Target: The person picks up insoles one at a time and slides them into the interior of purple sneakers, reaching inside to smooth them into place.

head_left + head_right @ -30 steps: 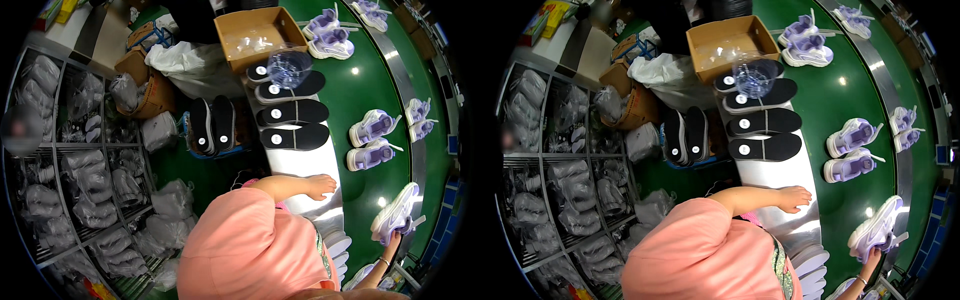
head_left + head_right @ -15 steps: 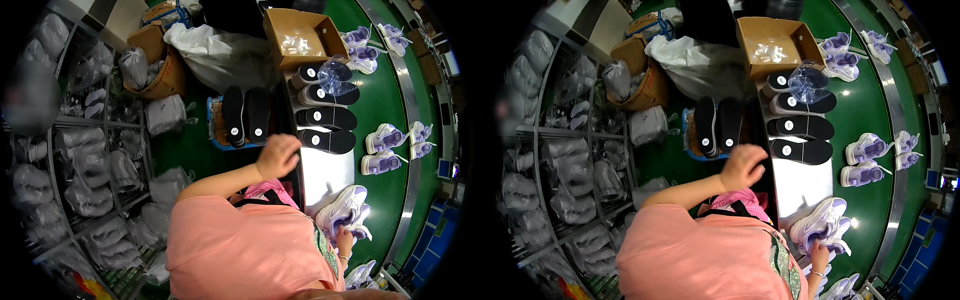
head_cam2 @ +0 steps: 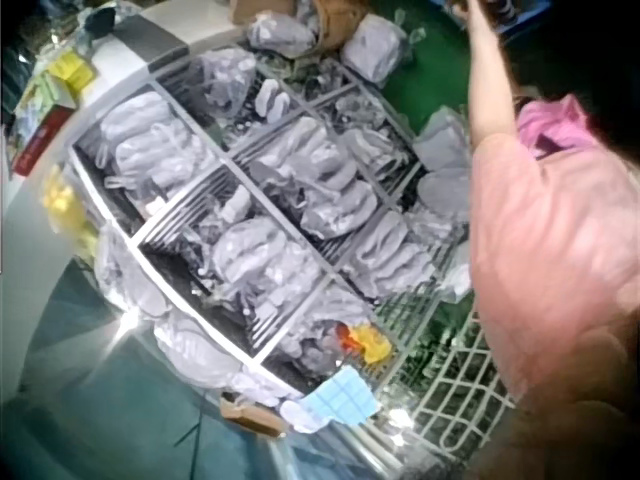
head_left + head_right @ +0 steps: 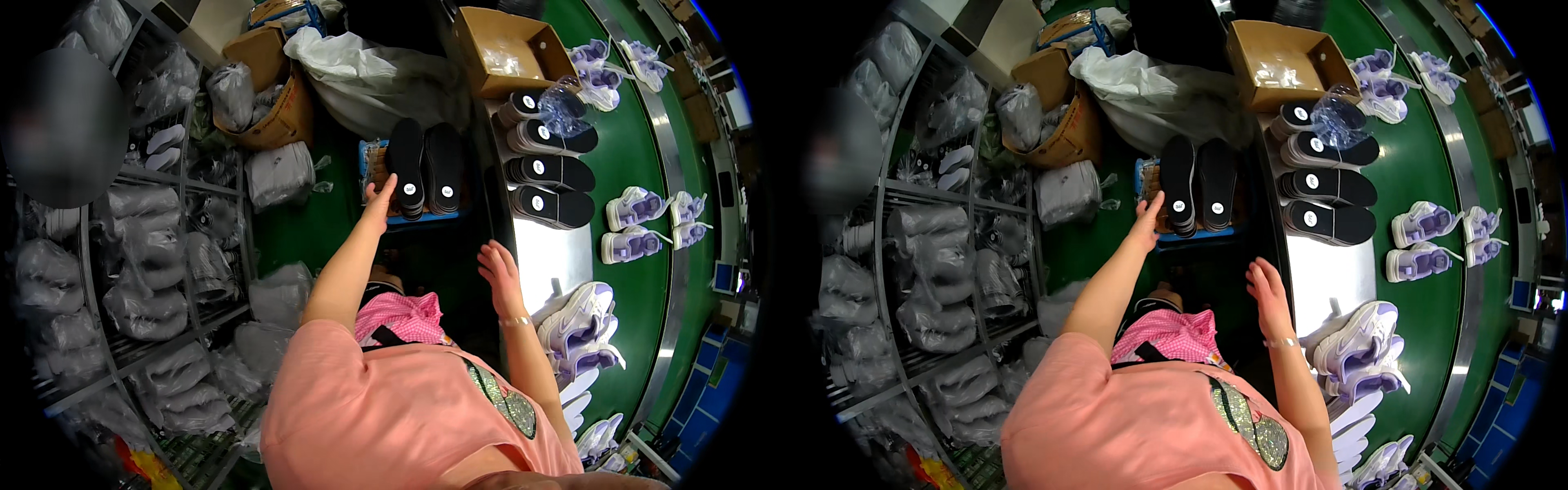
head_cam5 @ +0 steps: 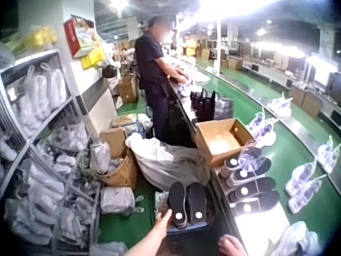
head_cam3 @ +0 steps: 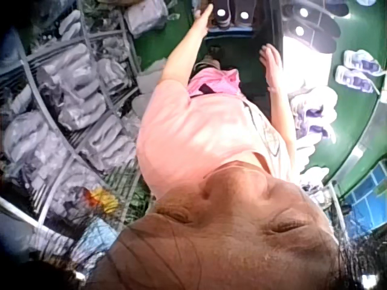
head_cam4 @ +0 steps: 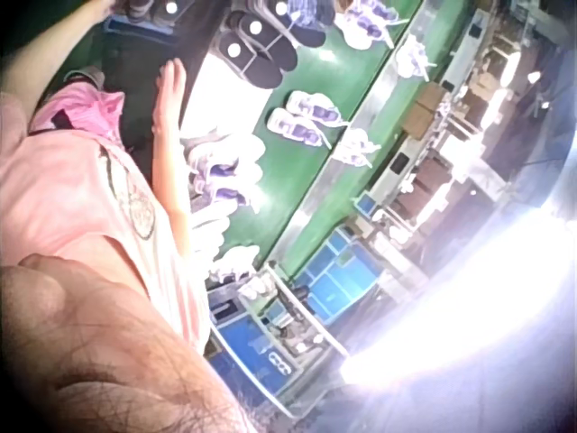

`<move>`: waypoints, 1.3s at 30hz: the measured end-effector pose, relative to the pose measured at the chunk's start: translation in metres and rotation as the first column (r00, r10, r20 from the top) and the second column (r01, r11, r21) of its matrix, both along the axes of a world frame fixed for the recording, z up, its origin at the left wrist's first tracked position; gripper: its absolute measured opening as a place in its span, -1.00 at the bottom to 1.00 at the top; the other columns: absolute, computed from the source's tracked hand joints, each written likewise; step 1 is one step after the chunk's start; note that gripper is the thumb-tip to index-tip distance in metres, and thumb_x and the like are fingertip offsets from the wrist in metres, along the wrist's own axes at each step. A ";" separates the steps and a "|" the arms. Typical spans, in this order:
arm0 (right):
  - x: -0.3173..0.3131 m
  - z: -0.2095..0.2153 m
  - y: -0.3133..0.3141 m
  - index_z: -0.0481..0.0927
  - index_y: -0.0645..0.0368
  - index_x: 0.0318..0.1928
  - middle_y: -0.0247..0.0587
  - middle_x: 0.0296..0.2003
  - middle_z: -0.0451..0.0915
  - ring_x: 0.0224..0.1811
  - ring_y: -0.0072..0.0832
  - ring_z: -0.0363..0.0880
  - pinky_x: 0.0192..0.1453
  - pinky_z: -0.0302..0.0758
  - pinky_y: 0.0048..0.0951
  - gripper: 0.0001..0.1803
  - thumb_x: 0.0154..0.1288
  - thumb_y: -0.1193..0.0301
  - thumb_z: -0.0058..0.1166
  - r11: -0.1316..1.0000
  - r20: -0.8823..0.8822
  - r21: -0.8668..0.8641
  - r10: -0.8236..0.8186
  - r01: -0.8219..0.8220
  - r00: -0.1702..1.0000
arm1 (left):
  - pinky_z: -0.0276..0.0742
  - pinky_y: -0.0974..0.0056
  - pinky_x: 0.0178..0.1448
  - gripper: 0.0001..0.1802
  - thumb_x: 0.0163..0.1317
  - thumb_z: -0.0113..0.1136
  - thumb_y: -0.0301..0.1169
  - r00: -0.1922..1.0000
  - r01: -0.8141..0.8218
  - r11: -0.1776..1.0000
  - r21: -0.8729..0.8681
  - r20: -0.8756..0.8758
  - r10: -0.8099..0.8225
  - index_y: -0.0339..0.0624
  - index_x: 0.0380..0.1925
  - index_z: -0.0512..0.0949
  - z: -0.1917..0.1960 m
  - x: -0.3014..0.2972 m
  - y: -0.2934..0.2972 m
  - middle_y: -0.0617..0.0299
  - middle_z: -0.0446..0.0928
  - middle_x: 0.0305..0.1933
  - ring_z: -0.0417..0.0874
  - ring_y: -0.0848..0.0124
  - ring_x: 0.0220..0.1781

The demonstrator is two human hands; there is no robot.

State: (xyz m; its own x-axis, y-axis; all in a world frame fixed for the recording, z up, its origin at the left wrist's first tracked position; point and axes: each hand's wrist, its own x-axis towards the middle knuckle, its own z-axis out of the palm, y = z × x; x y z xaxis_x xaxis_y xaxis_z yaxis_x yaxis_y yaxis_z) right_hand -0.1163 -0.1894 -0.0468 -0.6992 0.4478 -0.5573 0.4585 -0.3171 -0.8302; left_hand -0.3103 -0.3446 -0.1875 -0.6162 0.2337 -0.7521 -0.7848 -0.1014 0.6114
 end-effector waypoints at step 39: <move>-0.267 -0.231 -0.277 -0.27 0.18 0.21 -0.12 0.10 0.04 0.17 -0.40 0.02 0.25 -0.03 -0.45 0.06 -0.18 0.37 0.23 0.638 -0.026 -0.115 0.764 -0.761 0.644 | 0.28 0.15 0.18 -0.12 -0.16 0.15 0.02 0.899 -0.434 0.743 0.509 0.290 0.327 -0.31 0.11 0.16 -0.111 -0.041 -0.317 0.00 0.31 0.08 0.37 0.19 0.10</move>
State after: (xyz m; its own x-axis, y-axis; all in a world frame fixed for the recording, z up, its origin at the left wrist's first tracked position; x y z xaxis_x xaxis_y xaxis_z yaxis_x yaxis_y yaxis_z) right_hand -0.3834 -0.4664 -0.2778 -0.7518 -0.3006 -0.5869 0.5961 0.0706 -0.7998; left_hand -0.3515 -0.6615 -0.2983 -0.6187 0.4115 -0.6692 -0.6919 -0.6888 0.2162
